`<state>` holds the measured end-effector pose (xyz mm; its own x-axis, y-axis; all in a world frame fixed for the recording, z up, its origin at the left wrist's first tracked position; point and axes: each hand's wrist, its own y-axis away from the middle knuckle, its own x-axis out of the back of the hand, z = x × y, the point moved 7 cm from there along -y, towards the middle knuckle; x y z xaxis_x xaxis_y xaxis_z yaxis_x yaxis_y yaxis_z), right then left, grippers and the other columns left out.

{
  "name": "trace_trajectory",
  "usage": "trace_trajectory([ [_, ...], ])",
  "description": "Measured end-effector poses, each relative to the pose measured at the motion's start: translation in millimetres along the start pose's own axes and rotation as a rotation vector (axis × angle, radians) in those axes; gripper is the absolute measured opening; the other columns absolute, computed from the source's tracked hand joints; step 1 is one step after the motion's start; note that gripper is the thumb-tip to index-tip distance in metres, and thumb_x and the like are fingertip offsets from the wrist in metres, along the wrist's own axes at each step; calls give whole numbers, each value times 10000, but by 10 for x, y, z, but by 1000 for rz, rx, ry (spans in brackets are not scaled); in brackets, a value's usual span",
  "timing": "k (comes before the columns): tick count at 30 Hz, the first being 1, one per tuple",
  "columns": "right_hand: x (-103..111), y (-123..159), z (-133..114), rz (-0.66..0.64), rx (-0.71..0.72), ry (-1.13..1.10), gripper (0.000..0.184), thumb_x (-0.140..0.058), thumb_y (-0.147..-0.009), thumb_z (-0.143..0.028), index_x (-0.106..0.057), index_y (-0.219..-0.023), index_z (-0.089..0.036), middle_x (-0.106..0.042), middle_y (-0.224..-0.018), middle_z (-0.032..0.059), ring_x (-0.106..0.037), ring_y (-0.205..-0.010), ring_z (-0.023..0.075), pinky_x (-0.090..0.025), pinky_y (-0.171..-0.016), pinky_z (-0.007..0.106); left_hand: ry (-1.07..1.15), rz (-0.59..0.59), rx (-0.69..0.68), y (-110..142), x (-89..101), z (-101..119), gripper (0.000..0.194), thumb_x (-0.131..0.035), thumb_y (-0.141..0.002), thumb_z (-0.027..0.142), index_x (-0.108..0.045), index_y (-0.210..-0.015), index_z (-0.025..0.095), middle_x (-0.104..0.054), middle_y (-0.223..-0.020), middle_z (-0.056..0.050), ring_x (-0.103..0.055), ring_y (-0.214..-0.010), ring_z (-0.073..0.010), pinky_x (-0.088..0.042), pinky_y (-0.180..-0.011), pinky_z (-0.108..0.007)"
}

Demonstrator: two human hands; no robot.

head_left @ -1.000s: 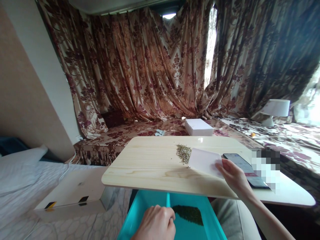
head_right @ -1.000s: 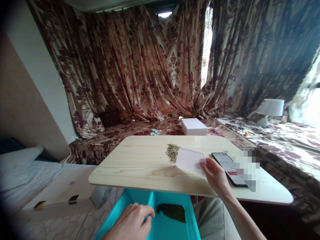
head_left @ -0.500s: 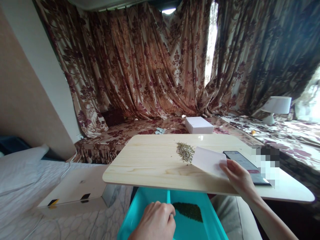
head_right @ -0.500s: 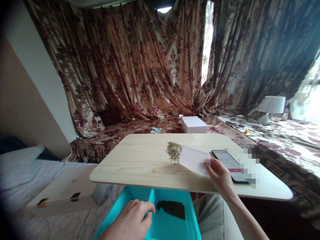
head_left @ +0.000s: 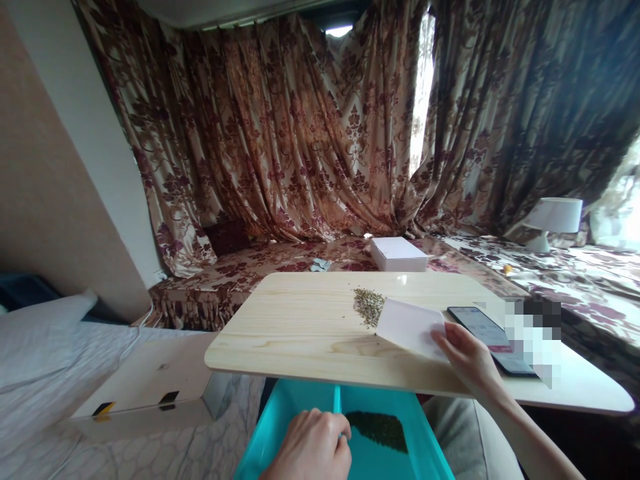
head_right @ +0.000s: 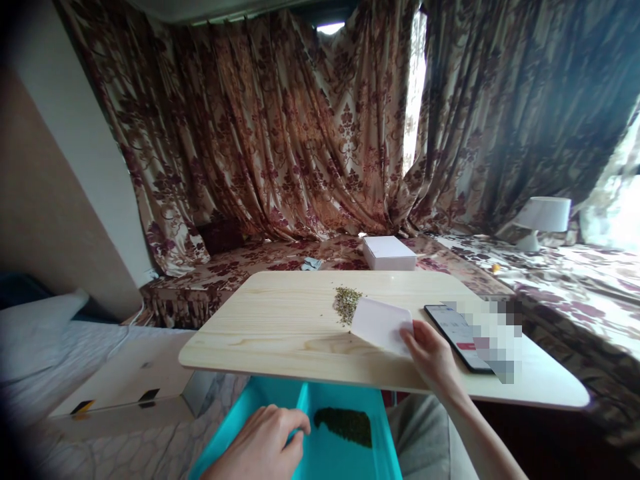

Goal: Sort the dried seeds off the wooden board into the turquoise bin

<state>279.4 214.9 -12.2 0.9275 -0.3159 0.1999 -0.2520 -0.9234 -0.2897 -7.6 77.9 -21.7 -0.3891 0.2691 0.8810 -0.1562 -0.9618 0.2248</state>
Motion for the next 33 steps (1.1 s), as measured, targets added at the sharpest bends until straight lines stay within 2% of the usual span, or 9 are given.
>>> trace_trajectory([
  [10, -117, -16, -61, -41, 7, -37, 311, -732, -574, -495, -683, -727, -229, -760, -752, 75, -718, -814, 292, -568, -737, 361, -22, -8, 12, -10, -5, -34, 371, -420, -857, 184, -707, -1085, 237, -689, -1061, -65, -591, -1045, -248, -406, -936, -306],
  [15, -103, 10, -43, -68, 7, -23, 359, -734, -592, -516, -711, -779, -211, -771, -807, 84, -715, -794, 281, -566, -712, 349, -6, -5, 9, -7, 16, -14, 368, -421, -862, 189, -706, -1091, 236, -686, -1068, -64, -590, -1043, -246, -411, -932, -306],
  [23, -76, 24, -52, -55, -24, -1, 335, -731, -580, -493, -715, -763, -213, -779, -833, 89, -718, -818, 300, -561, -743, 373, 12, -6, 4, -8, 27, 33, 381, -394, -877, 185, -704, -1093, 239, -684, -1075, -61, -584, -1053, -247, -414, -940, -321],
  [29, -162, 106, -110, -132, -41, -29, 355, -758, -547, -549, -701, -696, -232, -765, -767, 79, -714, -801, 290, -570, -704, 334, 12, -18, 6, -1, 54, 50, 380, -403, -861, 177, -709, -1082, 225, -687, -1060, -73, -589, -1052, -255, -422, -945, -332],
  [33, -254, 147, -86, -196, -46, -54, 452, -766, -527, -628, -703, -718, -223, -755, -751, 81, -701, -751, 272, -570, -658, 329, 9, -27, 3, -8, 66, 44, 379, -406, -861, 183, -708, -1086, 220, -685, -1062, -81, -587, -1056, -261, -427, -943, -340],
])
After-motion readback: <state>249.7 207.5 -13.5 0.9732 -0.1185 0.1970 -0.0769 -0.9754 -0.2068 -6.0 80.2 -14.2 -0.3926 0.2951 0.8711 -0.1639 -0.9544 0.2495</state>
